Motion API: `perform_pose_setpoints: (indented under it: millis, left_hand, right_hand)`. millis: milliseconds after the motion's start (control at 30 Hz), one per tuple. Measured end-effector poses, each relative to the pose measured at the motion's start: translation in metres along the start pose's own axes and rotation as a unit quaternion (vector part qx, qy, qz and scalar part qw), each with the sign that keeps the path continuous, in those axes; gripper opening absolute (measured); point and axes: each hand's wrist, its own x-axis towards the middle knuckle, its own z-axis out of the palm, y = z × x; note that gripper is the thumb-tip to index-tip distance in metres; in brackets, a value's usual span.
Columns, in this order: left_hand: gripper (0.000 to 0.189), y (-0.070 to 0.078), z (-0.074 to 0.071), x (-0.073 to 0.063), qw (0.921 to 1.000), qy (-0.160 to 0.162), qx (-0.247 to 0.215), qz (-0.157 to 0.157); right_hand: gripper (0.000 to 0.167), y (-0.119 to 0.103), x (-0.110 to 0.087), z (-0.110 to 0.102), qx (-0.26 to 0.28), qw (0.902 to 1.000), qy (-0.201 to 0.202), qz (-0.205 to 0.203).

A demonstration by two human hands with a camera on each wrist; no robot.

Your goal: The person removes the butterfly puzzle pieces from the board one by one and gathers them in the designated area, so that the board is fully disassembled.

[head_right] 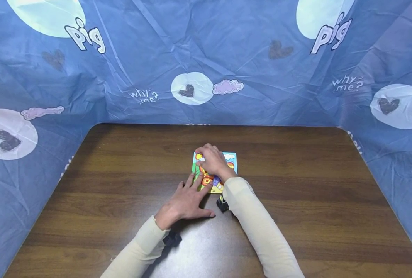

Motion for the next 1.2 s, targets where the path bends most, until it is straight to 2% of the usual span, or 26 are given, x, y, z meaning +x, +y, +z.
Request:
perform_pose_setpoints:
  millis: [200, 533, 733, 867, 1200]
  left_hand:
    - [0.096, 0.0003, 0.0004, 0.0007, 1.0000, -0.002, 0.002, 0.000]
    - [0.095, -0.0003, -0.0002, 0.0001, 1.0000, 0.001, -0.003, 0.004]
    - [0.096, -0.0015, -0.0005, 0.0006, 1.0000, -0.001, -0.002, 0.001]
    - [0.096, -0.0018, -0.0003, 0.0003, 1.0000, -0.005, -0.001, 0.000]
    - [0.097, -0.0012, 0.0000, 0.0006, 1.0000, -0.007, 0.002, 0.001]
  right_hand:
    - [0.037, 0.0005, 0.0002, -0.0022, 0.007, 0.9999, -0.008, 0.005]
    - [0.041, -0.0004, 0.0022, -0.0023, 0.011, 0.9996, -0.019, 0.020]
    - [0.034, -0.0012, 0.0027, -0.0036, 0.019, 0.9998, 0.001, 0.004]
    - [0.032, -0.0025, 0.0028, -0.0044, 0.005, 0.9999, 0.008, -0.009]
    - [0.034, -0.0054, 0.0028, -0.0054, -0.005, 0.9999, 0.006, 0.012]
